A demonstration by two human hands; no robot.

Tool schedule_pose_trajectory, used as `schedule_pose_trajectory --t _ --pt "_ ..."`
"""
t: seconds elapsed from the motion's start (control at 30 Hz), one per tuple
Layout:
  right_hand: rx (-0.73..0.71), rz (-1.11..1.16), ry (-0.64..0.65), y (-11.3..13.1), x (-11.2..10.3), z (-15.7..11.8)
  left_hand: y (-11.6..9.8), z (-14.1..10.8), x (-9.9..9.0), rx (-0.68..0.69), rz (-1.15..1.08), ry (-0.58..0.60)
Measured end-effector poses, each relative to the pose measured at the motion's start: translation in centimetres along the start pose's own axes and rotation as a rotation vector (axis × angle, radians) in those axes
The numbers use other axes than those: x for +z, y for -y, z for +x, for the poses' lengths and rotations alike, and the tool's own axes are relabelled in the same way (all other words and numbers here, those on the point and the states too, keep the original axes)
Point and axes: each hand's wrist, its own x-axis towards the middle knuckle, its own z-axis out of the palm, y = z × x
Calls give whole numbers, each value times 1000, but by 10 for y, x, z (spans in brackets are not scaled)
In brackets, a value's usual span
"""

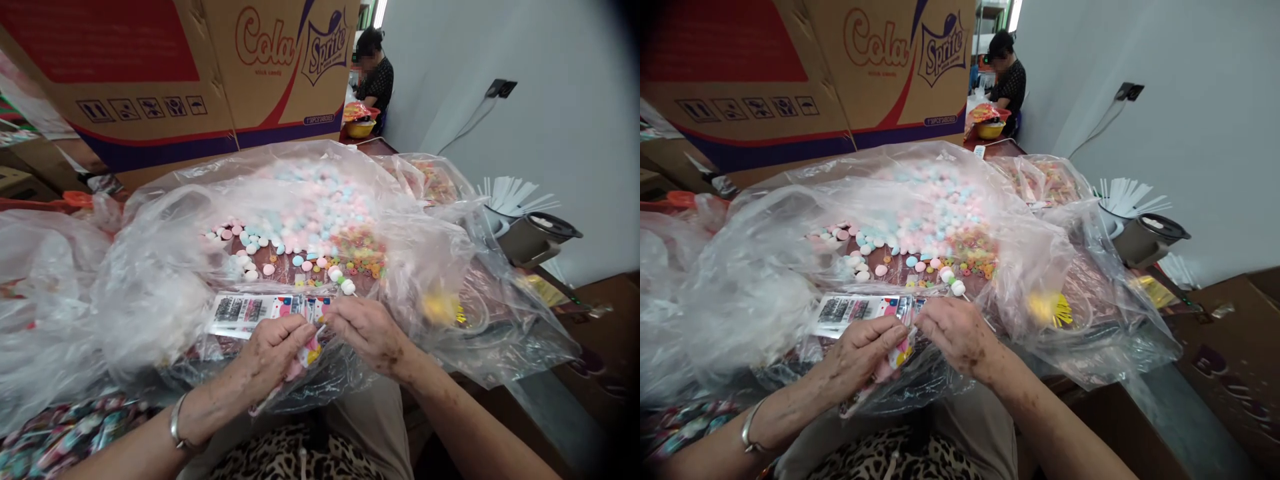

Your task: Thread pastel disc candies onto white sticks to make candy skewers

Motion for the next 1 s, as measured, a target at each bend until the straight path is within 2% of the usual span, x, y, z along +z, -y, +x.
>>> schedule_pose_trajectory --t 0.07,0.23,0.3,0.4,0.53,0.6,0.73,0.83,0.97,1.0 --pt "78 97 1 2 7 0 1 -1 3 9 -31 -45" --pt "468 588 -98 14 29 -4 -9 1 5 182 6 -252" --pt "547 642 -61 20 37 -6 -12 3 5 230 26 -277" --pt "624 576 -31 27 44 -5 -11 7 5 183 -41 -248" --pt "667 582 -144 29 47 -3 -2 8 2 149 -316 -73" --pt "663 607 -199 28 49 -4 2 7 0 150 -389 -22" --pt "593 712 -255 27 54 -6 5 3 -1 179 -377 -36" --pt "535 682 -319 25 55 -7 5 2 1 191 -356 -50" --pt "571 659 -597 18 49 -7 6 4 3 116 -446 -121" --pt "584 688 -634 17 48 -7 7 5 4 104 -466 -145"
